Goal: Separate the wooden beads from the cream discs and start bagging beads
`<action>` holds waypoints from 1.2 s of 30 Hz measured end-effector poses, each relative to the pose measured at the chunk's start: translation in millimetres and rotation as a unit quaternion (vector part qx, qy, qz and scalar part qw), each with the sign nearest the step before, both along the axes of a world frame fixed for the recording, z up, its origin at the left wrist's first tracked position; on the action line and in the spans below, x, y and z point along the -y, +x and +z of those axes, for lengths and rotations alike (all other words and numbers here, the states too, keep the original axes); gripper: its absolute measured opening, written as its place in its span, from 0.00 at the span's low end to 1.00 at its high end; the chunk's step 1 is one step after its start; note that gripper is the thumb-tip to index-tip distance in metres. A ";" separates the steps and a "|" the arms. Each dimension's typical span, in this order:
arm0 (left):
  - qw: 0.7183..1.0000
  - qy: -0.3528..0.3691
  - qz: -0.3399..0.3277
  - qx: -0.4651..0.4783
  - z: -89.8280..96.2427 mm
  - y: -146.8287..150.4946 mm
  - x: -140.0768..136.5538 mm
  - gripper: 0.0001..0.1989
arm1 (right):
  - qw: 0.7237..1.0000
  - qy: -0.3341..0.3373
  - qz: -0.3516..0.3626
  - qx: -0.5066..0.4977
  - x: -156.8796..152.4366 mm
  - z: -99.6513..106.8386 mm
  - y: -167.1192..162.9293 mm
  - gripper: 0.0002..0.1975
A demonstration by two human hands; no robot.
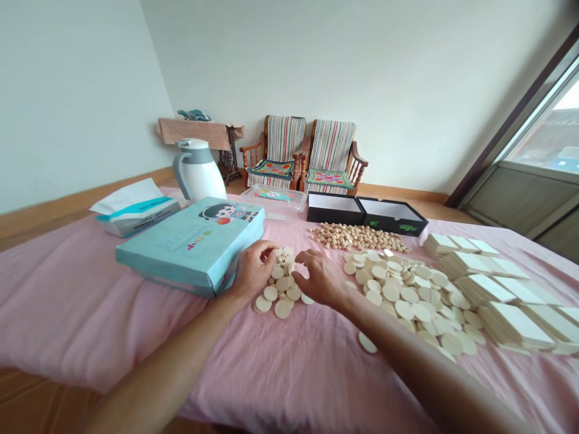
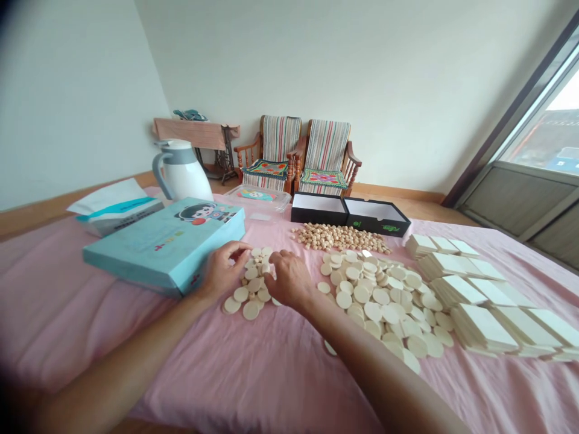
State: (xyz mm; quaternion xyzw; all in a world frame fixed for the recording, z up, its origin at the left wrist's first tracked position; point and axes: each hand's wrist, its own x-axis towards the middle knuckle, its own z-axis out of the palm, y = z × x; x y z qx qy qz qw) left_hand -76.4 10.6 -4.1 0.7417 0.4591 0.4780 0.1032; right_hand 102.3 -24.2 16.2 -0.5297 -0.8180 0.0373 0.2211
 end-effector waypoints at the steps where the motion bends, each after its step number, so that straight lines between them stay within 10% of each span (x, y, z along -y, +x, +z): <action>1: 1.000 -0.001 -0.002 0.002 -0.3 0.0 0.3 0.07 | 1.000 -0.005 -0.018 0.014 -4.8 -1.3 -7.0 0.11; 13: 1.000 0.012 0.015 0.007 3.0 -4.0 -2.9 0.07 | 0.996 0.000 -0.020 -0.087 -19.8 -15.7 -13.2 0.05; 27: 1.000 -0.012 0.021 0.014 -2.7 0.2 -8.7 0.07 | 0.964 0.055 -0.239 0.108 22.9 21.1 147.2 0.10; 36: 0.999 -0.008 0.035 0.010 -2.8 -2.2 -7.6 0.07 | 0.999 -0.045 0.008 0.024 39.5 13.1 40.9 0.08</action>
